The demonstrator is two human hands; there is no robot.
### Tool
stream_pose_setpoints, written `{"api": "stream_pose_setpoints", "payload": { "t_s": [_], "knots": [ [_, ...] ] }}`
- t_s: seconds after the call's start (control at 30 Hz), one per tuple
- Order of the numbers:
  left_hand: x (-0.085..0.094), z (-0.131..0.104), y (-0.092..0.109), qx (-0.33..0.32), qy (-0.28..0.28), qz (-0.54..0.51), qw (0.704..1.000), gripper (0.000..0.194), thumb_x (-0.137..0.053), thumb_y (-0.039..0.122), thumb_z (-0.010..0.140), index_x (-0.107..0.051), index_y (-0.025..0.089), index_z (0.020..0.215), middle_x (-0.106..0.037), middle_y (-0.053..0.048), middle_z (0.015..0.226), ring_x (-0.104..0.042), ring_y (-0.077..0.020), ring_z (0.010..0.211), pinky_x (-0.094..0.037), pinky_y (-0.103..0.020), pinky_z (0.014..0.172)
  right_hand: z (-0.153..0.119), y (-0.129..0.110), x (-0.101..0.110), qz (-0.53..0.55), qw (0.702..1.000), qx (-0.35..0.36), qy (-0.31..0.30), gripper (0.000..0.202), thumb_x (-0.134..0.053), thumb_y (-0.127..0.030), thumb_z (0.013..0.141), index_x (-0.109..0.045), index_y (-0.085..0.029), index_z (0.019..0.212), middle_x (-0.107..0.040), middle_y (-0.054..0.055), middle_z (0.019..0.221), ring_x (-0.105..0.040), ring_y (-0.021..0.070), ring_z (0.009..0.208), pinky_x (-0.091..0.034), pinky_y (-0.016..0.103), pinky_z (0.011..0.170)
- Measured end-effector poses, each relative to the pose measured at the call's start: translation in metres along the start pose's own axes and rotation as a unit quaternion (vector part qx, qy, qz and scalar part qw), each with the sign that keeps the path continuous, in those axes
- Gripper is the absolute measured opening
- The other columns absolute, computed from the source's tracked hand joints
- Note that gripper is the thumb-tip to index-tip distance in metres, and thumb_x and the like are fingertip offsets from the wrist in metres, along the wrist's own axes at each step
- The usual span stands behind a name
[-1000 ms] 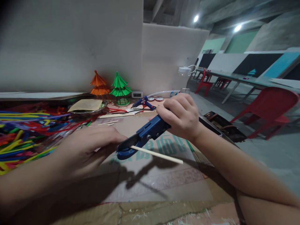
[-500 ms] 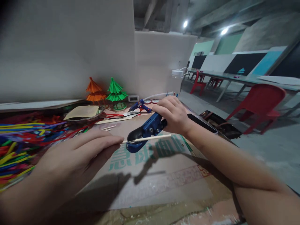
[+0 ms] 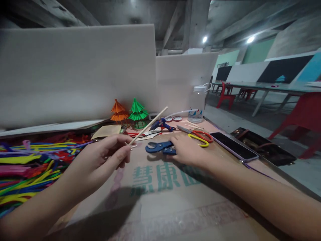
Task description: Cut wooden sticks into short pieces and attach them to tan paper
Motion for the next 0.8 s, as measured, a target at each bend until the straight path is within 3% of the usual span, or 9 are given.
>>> {"api": "stream_pose_setpoints", "payload": {
  "t_s": [0.1,0.23,0.47,0.8],
  "knots": [
    [-0.004,0.000,-0.003,0.045,-0.037,-0.107,0.993,0.019,-0.047,0.032,0.103,-0.061,0.021,0.105,-0.069,0.003,0.072,-0.061,-0.0117,0.060,-0.048,-0.023,0.056,-0.003,-0.008,-0.012,-0.024,0.996,-0.044,-0.076,0.061,-0.070,-0.065,0.081,-0.068,-0.015,0.115,-0.071,0.018,0.112,-0.066,0.0359,0.103,-0.052,0.047,0.089],
    [-0.007,0.002,-0.005,0.078,-0.055,-0.201,0.975,0.018,-0.048,0.033,0.102,-0.059,0.019,0.104,-0.073,-0.001,0.078,-0.063,-0.0120,0.064,-0.052,-0.023,0.059,-0.003,-0.003,-0.017,-0.041,0.995,-0.051,-0.081,0.083,-0.065,-0.075,0.078,-0.062,-0.012,0.133,-0.064,0.022,0.124,-0.059,0.0416,0.116,-0.047,0.054,0.100],
    [-0.011,0.004,-0.005,0.098,-0.050,-0.219,0.970,0.018,-0.055,0.036,0.100,-0.056,0.019,0.106,-0.076,-0.002,0.078,-0.065,-0.0131,0.066,-0.051,-0.023,0.060,0.000,0.001,-0.020,-0.001,0.998,-0.032,-0.062,0.082,-0.062,-0.070,0.084,-0.058,-0.013,0.142,-0.060,0.021,0.138,-0.054,0.0394,0.128,-0.043,0.051,0.109],
    [-0.015,0.002,-0.009,0.101,-0.067,-0.243,0.962,0.022,-0.049,0.040,0.102,-0.054,0.018,0.105,-0.076,-0.006,0.084,-0.064,-0.0144,0.068,-0.051,-0.027,0.062,0.000,0.000,-0.018,0.029,0.998,-0.014,-0.045,0.074,-0.061,-0.067,0.088,-0.057,-0.016,0.142,-0.061,0.019,0.140,-0.053,0.0373,0.131,-0.041,0.051,0.110]
  ]
}}
Point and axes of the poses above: each hand's wrist, its own z-axis towards the middle knuckle, its own x-axis out of the back of the hand, y = z × x, the point moved 2 cm from there along z, towards the middle knuckle
